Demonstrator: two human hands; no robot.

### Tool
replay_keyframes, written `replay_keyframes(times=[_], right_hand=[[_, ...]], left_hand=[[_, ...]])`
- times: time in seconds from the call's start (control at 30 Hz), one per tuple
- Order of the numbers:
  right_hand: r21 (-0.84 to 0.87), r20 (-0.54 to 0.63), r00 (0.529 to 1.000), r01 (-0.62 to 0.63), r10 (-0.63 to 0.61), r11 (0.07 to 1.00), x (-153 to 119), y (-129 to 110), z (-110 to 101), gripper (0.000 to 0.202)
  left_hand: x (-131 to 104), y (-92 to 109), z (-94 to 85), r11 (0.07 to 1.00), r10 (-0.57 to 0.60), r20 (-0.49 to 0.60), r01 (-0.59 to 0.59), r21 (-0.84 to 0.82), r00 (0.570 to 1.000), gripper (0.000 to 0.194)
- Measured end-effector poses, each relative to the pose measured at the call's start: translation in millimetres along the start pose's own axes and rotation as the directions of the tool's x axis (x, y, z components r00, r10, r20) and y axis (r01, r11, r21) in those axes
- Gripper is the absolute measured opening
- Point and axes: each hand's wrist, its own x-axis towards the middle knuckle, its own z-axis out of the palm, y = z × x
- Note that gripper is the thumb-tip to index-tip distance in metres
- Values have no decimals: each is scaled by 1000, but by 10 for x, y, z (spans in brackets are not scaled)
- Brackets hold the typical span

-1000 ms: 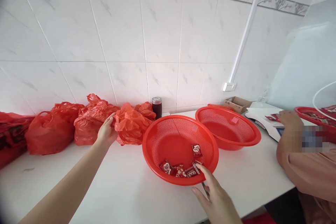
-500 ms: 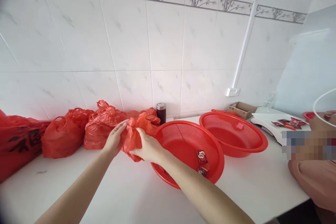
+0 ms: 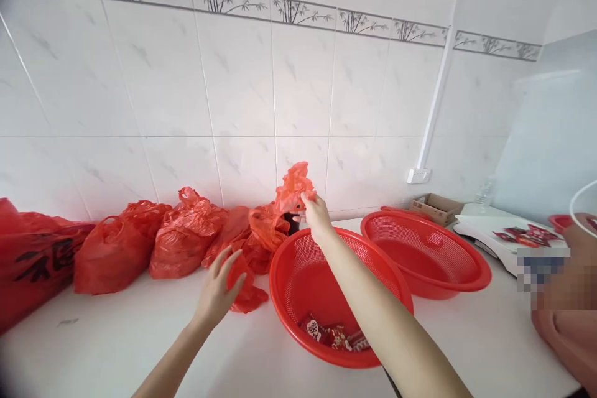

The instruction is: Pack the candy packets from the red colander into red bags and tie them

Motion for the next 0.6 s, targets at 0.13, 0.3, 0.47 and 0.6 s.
replay_keyframes(times=[0.13, 0.3, 0.47, 0.6], right_hand=[[-149, 207, 966, 190, -157, 970, -715, -40, -28, 21], [-388, 593, 780, 496, -202, 777, -1718, 61, 210, 36], [-534, 636, 765, 532, -104, 657, -2149, 369, 308, 56], [-647, 525, 845, 476, -104, 596, -2069, 580, 138, 77]], left_hand=[[-233, 593, -61, 995, 29, -187, -46, -89, 982, 58], [-780, 1158, -133, 846, -150, 238, 249, -471, 960, 65], [-1074, 1184, -285, 786, -452, 113, 455, -419, 885, 31], [-1223, 1065, -630, 688, -577, 63, 526, -501, 815, 22]])
